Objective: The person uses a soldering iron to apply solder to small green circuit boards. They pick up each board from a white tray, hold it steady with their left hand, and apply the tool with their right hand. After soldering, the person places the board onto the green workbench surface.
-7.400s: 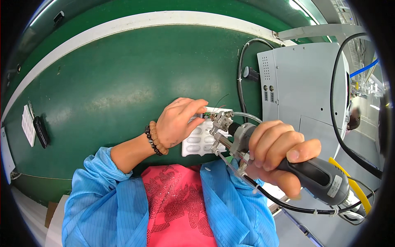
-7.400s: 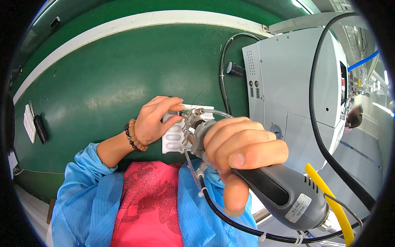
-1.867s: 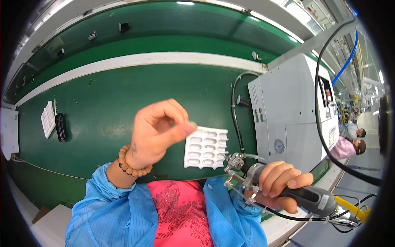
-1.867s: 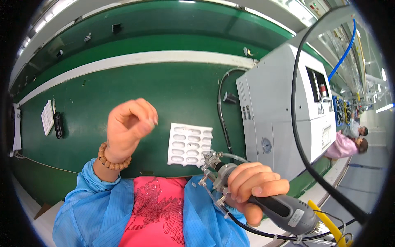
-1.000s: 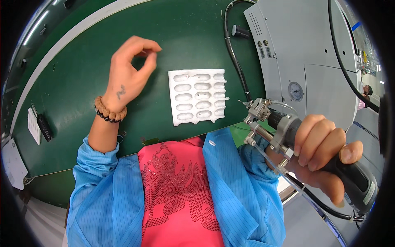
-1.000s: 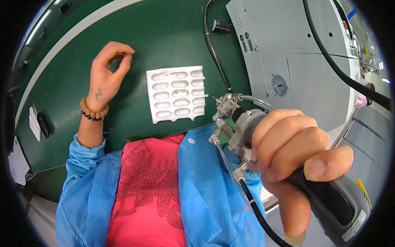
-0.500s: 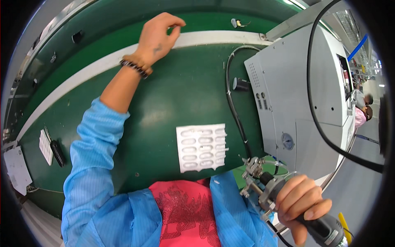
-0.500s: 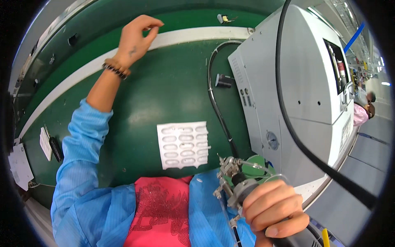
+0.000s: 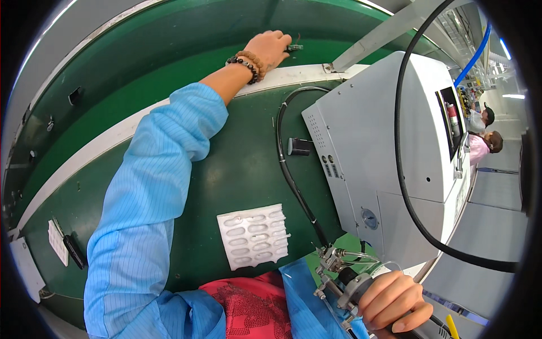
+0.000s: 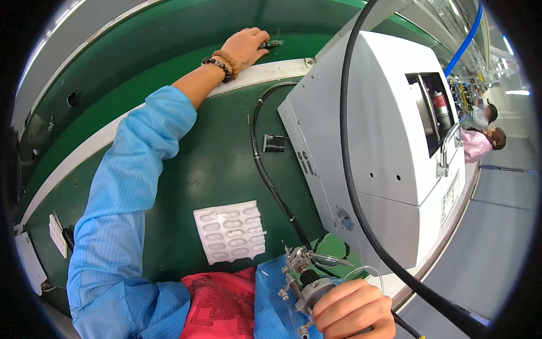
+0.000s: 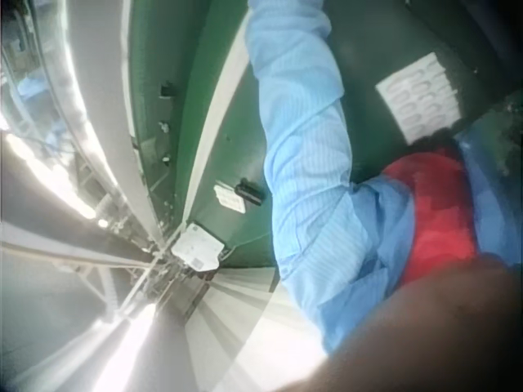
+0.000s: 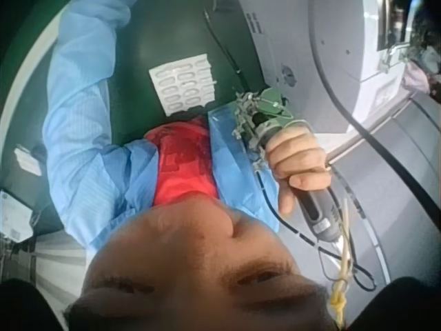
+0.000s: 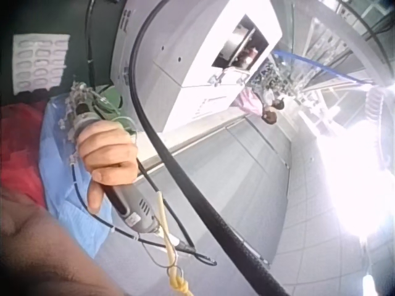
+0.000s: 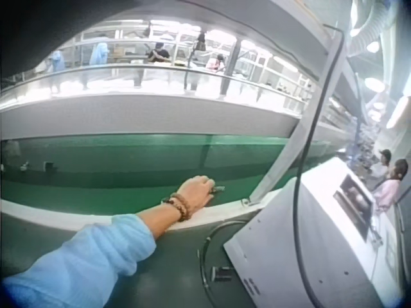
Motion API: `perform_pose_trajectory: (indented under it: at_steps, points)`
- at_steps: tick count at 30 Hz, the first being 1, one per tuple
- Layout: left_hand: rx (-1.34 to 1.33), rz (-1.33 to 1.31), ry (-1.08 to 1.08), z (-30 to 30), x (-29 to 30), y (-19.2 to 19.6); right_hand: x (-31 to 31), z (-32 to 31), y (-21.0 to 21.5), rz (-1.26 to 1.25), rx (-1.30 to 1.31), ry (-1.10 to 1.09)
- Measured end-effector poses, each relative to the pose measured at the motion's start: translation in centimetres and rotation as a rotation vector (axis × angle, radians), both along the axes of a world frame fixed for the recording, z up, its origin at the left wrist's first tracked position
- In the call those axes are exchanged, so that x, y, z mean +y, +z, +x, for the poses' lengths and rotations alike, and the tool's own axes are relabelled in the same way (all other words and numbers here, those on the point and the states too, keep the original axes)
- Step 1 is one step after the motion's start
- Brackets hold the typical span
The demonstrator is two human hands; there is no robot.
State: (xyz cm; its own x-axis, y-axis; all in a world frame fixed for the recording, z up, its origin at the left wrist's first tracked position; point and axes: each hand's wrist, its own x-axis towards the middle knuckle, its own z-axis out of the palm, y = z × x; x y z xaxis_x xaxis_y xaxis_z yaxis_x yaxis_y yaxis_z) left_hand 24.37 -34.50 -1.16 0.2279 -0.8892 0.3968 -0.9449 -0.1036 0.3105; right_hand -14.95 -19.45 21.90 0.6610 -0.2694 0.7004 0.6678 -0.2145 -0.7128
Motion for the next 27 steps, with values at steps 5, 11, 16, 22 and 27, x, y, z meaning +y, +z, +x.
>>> perform_pose_trajectory:
  at_steps: [5,11,16,22,27]
  points:
    - [0.303,-0.114,0.211,1.3,1.6,0.1,-0.1,-0.3,-0.7,0.033,-0.009,0.022]
    - [0.581,-0.195,-0.024,-8.3,19.2,6.2,0.8,-0.7,-1.1,0.065,-0.011,0.073]
    - [0.673,-0.127,-0.061,-16.8,31.2,8.3,1.4,-1.0,-2.3,0.143,-0.070,0.093]
    - [0.558,-0.194,0.021,-21.1,34.7,5.4,2.5,0.3,-3.2,0.067,-0.109,0.082]
    - [0.577,-0.188,0.049,-22.1,35.0,3.7,3.1,1.5,-3.4,0.039,-0.089,0.117]
